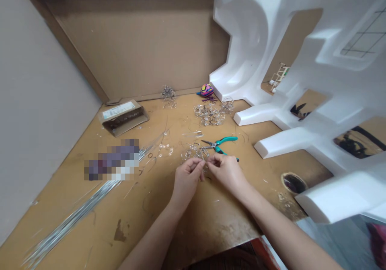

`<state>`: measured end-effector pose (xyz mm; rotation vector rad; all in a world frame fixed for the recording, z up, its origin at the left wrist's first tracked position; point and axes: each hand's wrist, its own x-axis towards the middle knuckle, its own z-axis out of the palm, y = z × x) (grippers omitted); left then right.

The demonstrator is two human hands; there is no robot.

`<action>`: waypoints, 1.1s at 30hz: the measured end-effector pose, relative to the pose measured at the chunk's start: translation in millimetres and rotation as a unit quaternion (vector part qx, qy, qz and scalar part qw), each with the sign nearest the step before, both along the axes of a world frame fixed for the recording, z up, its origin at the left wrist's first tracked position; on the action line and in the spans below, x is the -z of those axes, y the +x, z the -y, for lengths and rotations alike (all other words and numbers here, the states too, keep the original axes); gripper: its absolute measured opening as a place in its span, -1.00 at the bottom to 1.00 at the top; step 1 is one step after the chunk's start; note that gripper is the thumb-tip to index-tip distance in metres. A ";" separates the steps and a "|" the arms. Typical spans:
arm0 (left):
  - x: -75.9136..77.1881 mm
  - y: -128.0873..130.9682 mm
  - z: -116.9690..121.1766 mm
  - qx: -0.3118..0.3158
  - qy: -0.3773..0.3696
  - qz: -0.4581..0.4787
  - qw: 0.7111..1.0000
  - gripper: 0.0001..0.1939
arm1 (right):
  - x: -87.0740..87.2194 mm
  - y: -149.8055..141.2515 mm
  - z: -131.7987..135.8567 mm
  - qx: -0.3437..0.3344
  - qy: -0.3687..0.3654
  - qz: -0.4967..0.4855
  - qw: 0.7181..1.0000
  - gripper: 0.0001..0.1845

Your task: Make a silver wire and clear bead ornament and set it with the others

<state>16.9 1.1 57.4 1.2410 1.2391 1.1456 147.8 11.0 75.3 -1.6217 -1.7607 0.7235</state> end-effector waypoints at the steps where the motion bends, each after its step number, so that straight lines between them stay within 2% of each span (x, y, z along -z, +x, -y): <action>1: 0.2 0.9 1.0 -0.003 0.013 -0.010 1.000 -0.81 | 1.0 -0.2 0.0 0.007 -0.019 -0.032 0.999 -0.86; 3: 0.7 1.9 3.3 -0.011 0.051 -0.049 0.997 -0.83 | 3.0 -1.2 -0.1 0.010 -0.076 -0.120 0.990 -0.86; 6: 2.5 1.5 6.3 -0.014 0.106 -0.124 0.987 -0.82 | 5.8 -2.5 -0.3 0.001 -0.143 -0.245 0.959 -0.85; 10: 5.2 0.5 7.1 0.001 0.117 -0.140 0.983 -0.78 | 10.0 -1.0 -0.9 -0.018 -0.182 -0.340 0.923 -0.80; 15: 5.2 0.0 6.9 -0.004 0.112 -0.157 0.981 -0.82 | 16.6 3.2 -1.5 -0.062 -0.227 -0.461 0.856 -0.76; 18: 3.9 -0.1 8.2 -0.012 0.131 -0.189 0.973 -0.83 | 18.4 5.1 1.3 -0.070 -0.234 -0.491 0.836 -0.77; 22: 3.7 0.5 10.2 -0.024 0.148 -0.247 0.957 -0.82 | 22.0 5.5 9.6 -0.058 -0.210 -0.497 0.840 -0.73; 26: 4.8 2.0 13.1 -0.022 0.199 -0.363 0.910 -0.82 | 31.4 5.9 19.6 -0.008 -0.150 -0.498 0.854 -0.77; 29: 3.2 2.2 16.3 0.018 0.262 -0.425 0.867 -0.87 | 36.8 8.0 28.4 0.011 -0.114 -0.480 0.870 -0.79; 33: -1.8 0.2 20.2 0.076 0.349 -0.437 0.826 -0.90 | 36.4 11.4 40.4 0.027 -0.048 -0.453 0.890 -0.84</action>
